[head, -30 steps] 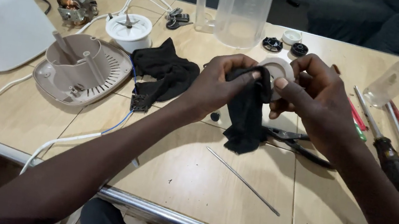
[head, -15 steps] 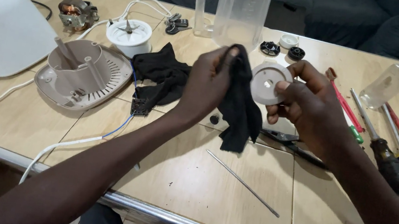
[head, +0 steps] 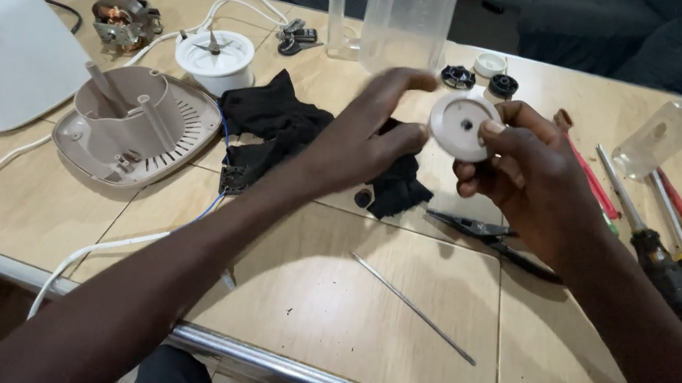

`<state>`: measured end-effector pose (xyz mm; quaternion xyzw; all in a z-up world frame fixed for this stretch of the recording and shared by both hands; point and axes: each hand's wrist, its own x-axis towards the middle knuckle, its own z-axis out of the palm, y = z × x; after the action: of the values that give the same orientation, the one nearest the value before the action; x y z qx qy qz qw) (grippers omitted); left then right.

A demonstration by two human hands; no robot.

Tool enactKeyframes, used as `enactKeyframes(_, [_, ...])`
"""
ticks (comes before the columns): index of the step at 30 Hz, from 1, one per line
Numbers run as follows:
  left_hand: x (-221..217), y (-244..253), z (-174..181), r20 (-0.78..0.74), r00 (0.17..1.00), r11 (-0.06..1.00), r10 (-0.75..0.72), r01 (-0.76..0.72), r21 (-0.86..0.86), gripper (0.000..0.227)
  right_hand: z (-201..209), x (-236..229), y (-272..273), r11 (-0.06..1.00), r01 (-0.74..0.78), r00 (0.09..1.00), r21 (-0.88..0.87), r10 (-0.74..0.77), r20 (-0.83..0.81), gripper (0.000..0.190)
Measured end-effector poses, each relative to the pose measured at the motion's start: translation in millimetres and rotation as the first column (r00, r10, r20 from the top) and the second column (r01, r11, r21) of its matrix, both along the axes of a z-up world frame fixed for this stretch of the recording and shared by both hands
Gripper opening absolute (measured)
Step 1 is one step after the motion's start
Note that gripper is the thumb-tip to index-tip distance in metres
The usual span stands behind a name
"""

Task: Cleaning a blender blade assembly and housing using a cloth and a small brush on a workbench.

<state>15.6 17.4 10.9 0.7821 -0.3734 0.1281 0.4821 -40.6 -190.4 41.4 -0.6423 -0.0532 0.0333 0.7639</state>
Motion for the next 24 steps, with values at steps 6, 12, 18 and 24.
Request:
enactKeyframes(6, [-14.7, -1.2, 8.6, -0.207, 0.769, 0.767, -0.604, 0.491, -0.412, 0.065, -1.0, -9.5, 6.6, 0.984, -0.131, 0.991, 0.118, 0.131, 0.01, 0.039])
enactKeyframes(12, [-9.0, 0.8, 5.4, -0.172, 0.844, 0.773, -0.508, 0.358, -0.523, 0.063, -3.8, -6.3, 2.4, 0.982, -0.069, 0.992, -0.175, 0.086, 0.095, 0.042])
enactKeyframes(18, [9.7, 10.4, -1.9, -0.208, 0.734, 0.63, -0.646, 0.36, -0.688, 0.066, -28.3, 4.6, 3.1, 0.45, 0.098, 0.962, -0.888, 0.185, 0.2, 0.012])
enactKeyframes(24, [5.7, 6.5, -1.5, -0.299, 0.622, 0.538, -0.724, 0.237, -0.809, 0.05, -10.7, 3.8, -4.4, 0.628, 0.303, 0.839, -0.717, 0.181, 0.513, 0.011])
